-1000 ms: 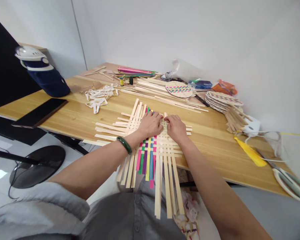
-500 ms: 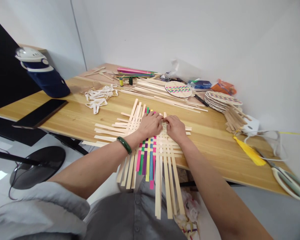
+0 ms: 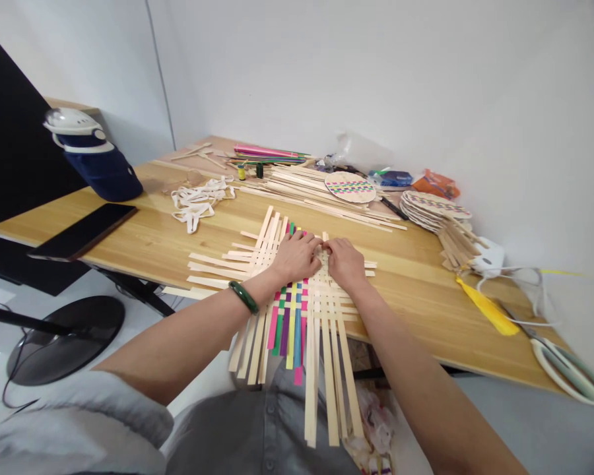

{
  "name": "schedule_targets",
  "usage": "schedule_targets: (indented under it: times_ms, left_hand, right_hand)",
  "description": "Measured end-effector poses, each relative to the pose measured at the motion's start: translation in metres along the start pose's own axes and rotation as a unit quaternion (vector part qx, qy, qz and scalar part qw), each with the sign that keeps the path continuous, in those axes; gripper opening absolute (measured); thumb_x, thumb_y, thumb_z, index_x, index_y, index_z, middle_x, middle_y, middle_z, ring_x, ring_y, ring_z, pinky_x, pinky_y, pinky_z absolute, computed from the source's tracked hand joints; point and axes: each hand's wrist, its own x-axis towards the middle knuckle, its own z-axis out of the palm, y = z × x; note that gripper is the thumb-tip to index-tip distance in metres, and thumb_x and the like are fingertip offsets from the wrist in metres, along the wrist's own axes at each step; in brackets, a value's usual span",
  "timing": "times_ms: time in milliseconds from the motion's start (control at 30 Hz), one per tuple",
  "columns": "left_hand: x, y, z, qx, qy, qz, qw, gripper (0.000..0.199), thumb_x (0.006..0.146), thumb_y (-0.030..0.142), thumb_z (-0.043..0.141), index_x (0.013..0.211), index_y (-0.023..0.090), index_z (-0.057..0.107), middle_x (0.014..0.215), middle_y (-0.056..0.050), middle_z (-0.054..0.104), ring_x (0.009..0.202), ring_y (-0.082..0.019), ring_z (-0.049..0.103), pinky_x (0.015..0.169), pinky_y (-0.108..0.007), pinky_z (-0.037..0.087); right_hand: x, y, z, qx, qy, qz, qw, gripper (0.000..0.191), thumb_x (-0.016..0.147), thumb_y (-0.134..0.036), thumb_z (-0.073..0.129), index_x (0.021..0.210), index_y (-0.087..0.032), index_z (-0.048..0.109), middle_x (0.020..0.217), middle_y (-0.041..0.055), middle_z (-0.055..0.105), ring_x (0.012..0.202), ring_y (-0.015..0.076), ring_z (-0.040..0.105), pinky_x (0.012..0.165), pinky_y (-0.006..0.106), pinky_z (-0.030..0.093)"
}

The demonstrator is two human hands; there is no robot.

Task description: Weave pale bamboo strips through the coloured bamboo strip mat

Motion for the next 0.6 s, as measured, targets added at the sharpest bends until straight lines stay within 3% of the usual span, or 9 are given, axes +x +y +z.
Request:
schedule_targets:
  times_ms: [333,467,600]
  left_hand:
    - [0.003,-0.002,0.004,-0.005,-0.003,-0.002,1.0,0.034,0.083,0.028,0.051,0.113,0.021,0.065,0.111,-0.007,0.069,0.11,-0.029,0.056,0.094,-0.045,0.041]
    - [0.002,-0.001,0.001,-0.018,-0.001,-0.006,1.0,0.041,0.082,0.026,0.052,0.121,0.021,0.062,0.113,-0.006,0.069,0.112,-0.029,0.056,0.096,-0.044,0.042]
    - [0.001,-0.007,-0.011,-0.079,-0.011,-0.033,0.996,0.049,0.082,0.021,0.051,0.131,0.017,0.057,0.113,-0.006,0.068,0.108,-0.023,0.059,0.098,-0.036,0.045]
  right_hand:
    - [0.001,0.001,-0.001,0.011,-0.012,-0.004,1.0,0.027,0.083,-0.006,0.044,0.094,-0.019,0.064,0.097,0.0104,0.07,0.098,0.0251,0.057,0.079,0.034,0.044]
    - [0.002,0.002,-0.001,0.017,-0.011,-0.003,1.0,0.026,0.084,-0.007,0.044,0.093,-0.019,0.065,0.096,0.01,0.07,0.097,0.0247,0.057,0.079,0.033,0.044]
    - [0.001,0.0,-0.001,0.02,-0.004,0.002,1.0,0.025,0.085,-0.007,0.043,0.091,-0.019,0.065,0.094,0.01,0.069,0.096,0.0243,0.057,0.078,0.033,0.044]
